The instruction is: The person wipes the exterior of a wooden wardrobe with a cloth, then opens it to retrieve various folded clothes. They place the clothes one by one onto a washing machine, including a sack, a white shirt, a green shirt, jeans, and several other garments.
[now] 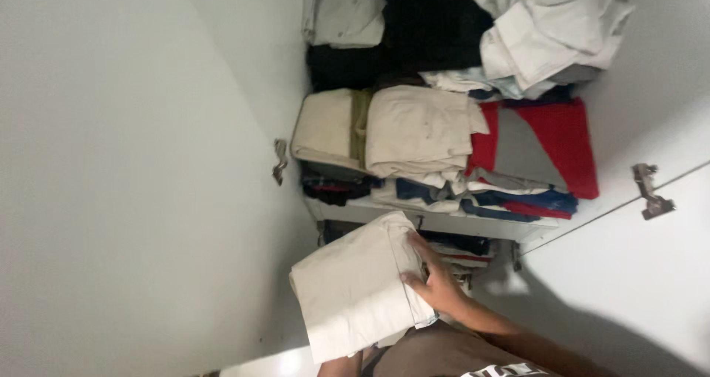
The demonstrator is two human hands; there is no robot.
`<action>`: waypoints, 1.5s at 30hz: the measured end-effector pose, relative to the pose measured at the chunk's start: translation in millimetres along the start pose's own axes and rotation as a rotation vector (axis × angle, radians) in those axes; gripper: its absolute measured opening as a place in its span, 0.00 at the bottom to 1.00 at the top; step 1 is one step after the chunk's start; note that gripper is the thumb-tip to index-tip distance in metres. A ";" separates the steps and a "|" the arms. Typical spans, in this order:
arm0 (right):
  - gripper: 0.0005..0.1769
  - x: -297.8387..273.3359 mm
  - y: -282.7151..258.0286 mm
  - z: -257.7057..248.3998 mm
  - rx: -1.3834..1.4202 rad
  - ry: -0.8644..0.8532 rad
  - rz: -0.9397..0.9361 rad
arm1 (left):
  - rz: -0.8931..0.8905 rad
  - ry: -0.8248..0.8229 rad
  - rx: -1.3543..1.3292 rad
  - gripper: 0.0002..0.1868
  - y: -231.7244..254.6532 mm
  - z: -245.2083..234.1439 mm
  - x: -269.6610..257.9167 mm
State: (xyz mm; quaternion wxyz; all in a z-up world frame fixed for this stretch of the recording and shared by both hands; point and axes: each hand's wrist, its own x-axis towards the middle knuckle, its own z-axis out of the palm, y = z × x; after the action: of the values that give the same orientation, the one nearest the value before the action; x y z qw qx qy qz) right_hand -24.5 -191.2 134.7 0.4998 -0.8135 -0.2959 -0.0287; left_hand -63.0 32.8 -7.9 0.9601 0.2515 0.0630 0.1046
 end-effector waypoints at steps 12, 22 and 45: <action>0.36 -16.5 49.2 75.9 0.806 -0.874 0.929 | 0.263 0.225 -0.261 0.42 15.7 24.9 -189.7; 0.41 -47.4 -20.6 149.8 0.468 -1.351 0.605 | 0.300 0.780 -0.485 0.37 -62.2 -26.3 -356.8; 0.32 -226.3 -149.0 269.1 0.555 -1.770 0.230 | 1.277 1.226 -0.687 0.24 -98.2 -113.9 -649.2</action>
State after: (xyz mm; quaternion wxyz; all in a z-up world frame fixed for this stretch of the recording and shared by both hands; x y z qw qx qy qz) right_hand -353.9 -21.8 41.6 0.2688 -0.4149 -0.4829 0.7228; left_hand -696.0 -148.2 -110.9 0.5428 -0.1565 0.3723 0.7364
